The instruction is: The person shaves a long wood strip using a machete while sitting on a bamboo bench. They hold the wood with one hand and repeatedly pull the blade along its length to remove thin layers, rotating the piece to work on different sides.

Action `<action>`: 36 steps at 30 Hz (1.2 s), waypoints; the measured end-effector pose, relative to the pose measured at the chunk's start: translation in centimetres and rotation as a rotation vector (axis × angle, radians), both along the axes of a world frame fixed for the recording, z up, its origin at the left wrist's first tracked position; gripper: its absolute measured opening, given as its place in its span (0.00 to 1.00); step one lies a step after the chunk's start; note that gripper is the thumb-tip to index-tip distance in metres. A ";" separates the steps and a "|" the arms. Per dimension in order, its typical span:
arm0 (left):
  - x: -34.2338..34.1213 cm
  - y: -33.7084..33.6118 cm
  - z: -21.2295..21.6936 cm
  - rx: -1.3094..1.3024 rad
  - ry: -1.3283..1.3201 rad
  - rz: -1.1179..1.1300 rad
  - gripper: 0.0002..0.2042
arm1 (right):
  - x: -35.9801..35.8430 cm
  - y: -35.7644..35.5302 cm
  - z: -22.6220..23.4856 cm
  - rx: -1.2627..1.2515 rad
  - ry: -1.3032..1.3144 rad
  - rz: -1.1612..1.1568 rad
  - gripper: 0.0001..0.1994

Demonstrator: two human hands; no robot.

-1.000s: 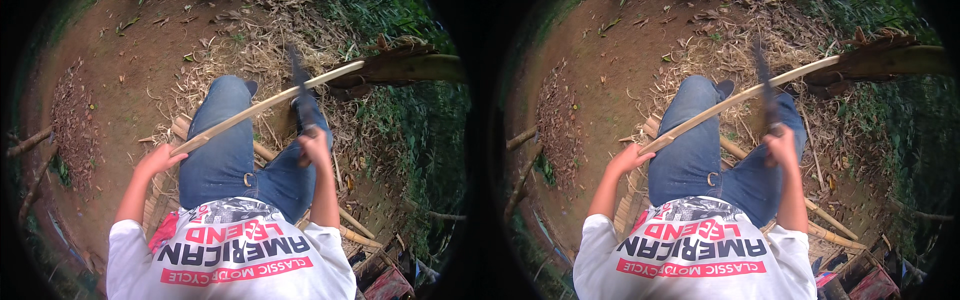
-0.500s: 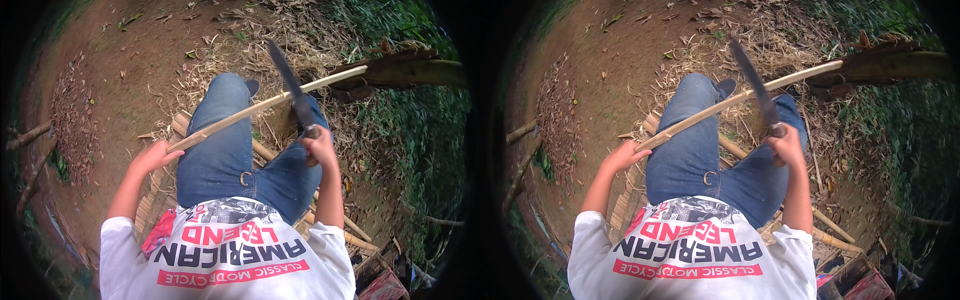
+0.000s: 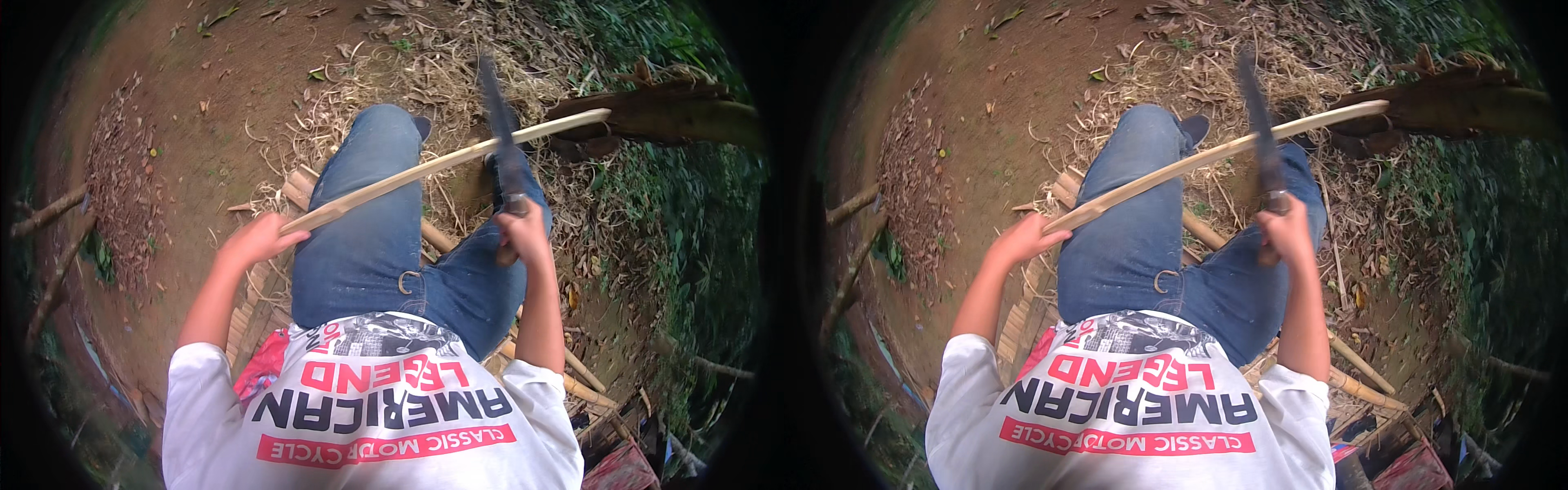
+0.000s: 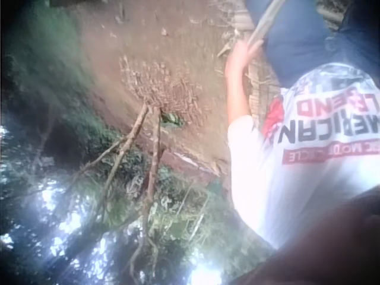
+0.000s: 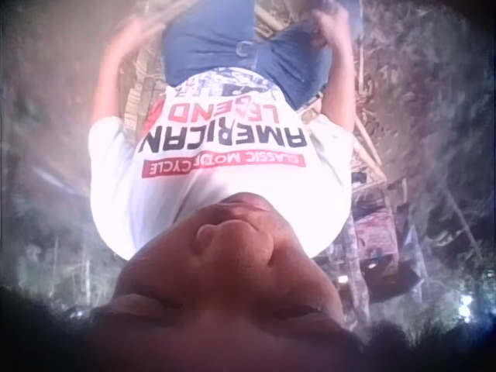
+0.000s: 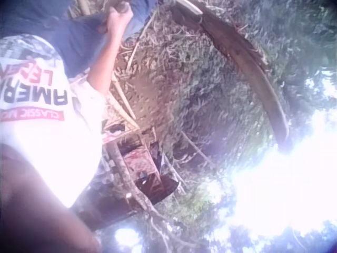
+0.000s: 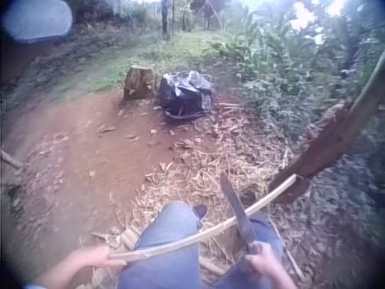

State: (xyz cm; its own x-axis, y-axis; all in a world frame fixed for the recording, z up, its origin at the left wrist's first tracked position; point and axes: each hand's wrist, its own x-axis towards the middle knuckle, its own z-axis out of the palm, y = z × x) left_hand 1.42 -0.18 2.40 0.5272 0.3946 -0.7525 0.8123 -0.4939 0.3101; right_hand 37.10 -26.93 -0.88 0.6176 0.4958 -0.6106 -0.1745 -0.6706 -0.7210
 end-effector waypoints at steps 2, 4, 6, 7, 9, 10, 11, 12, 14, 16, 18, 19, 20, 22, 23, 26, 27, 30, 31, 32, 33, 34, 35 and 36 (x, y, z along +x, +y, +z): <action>0.0 0.5 0.1 0.011 0.002 -0.013 0.29 | 0.1 -0.6 -0.5 0.030 0.151 0.014 0.08; -0.3 0.2 0.4 -0.017 -0.072 0.010 0.29 | 2.5 -1.0 0.4 0.005 0.058 0.085 0.08; 1.0 -0.2 0.8 -0.032 -0.026 0.023 0.29 | 2.9 -1.4 0.6 0.091 0.057 -0.105 0.08; 1.4 -0.3 0.9 -0.041 0.000 0.024 0.29 | 2.1 -0.9 0.2 0.094 0.075 -0.179 0.08; 0.4 0.2 0.6 -0.014 0.029 0.013 0.29 | -0.1 0.1 0.6 -0.016 0.013 -0.016 0.09; 0.2 0.2 0.5 -0.002 0.039 0.006 0.28 | -0.8 -0.4 -0.1 0.000 0.097 0.029 0.09; 0.0 0.1 0.6 -0.014 0.016 0.014 0.28 | -0.5 -0.7 0.0 -0.003 0.126 0.027 0.10; 0.1 -0.2 1.2 -0.027 -0.009 0.028 0.28 | 0.5 -1.1 0.3 -0.007 0.152 0.030 0.10; -0.1 -0.7 0.8 -0.042 -0.045 0.055 0.28 | 2.7 -1.4 1.9 -0.006 0.069 0.010 0.11; -0.4 -0.8 -0.7 -0.060 -0.065 0.055 0.29 | 2.8 -1.9 0.9 0.115 0.099 -0.209 0.11; -0.2 -0.6 -0.9 -0.061 0.026 0.046 0.26 | 0.3 -1.1 0.3 0.014 0.046 -0.123 0.10; 0.1 -0.6 -0.5 -0.060 0.065 0.045 0.26 | -1.6 -0.4 1.3 -0.051 0.090 0.037 0.09; 0.1 -0.6 -0.2 -0.066 0.050 0.060 0.26 | -2.3 -0.2 1.0 -0.042 0.205 0.017 0.09; -0.6 -0.7 0.6 -0.074 0.029 0.098 0.27 | 0.1 -0.9 0.9 -0.015 0.086 0.085 0.10; -0.6 -1.0 0.3 -0.068 -0.017 0.103 0.28 | 1.5 -1.3 1.4 0.000 0.059 0.085 0.09; -0.6 -1.1 -0.9 -0.047 -0.089 0.101 0.30 | 2.0 -1.5 0.1 0.141 0.114 -0.301 0.09; -0.4 -1.1 -1.5 -0.044 -0.081 0.100 0.30 | 0.8 -1.1 0.5 0.049 0.078 -0.147 0.09; 0.0 -0.7 0.0 -0.047 0.019 0.115 0.30 | -1.6 -0.3 1.2 -0.046 0.144 0.077 0.10; -0.1 -0.7 0.6 -0.053 0.072 0.133 0.30 | 0.2 -0.5 1.1 -0.043 0.047 0.116 0.10; -0.2 -1.1 0.1 -0.052 0.015 0.126 0.30 | 2.1 -1.0 1.1 -0.039 -0.050 0.155 0.10; -0.4 -1.2 -0.6 -0.046 -0.031 0.109 0.30 | 2.2 -1.0 1.7 0.018 0.006 0.029 0.10; -0.5 -1.2 -1.1 -0.040 -0.077 0.093 0.30 | 2.3 -1.1 1.2 0.092 0.050 -0.155 0.10; -0.5 -1.0 -1.4 -0.023 -0.081 0.103 0.31 | 2.3 -0.5 0.2 0.130 0.068 -0.217 0.09; -0.1 -1.1 -1.5 -0.018 -0.078 0.099 0.32 | 1.7 -0.5 -0.7 0.156 0.091 -0.294 0.09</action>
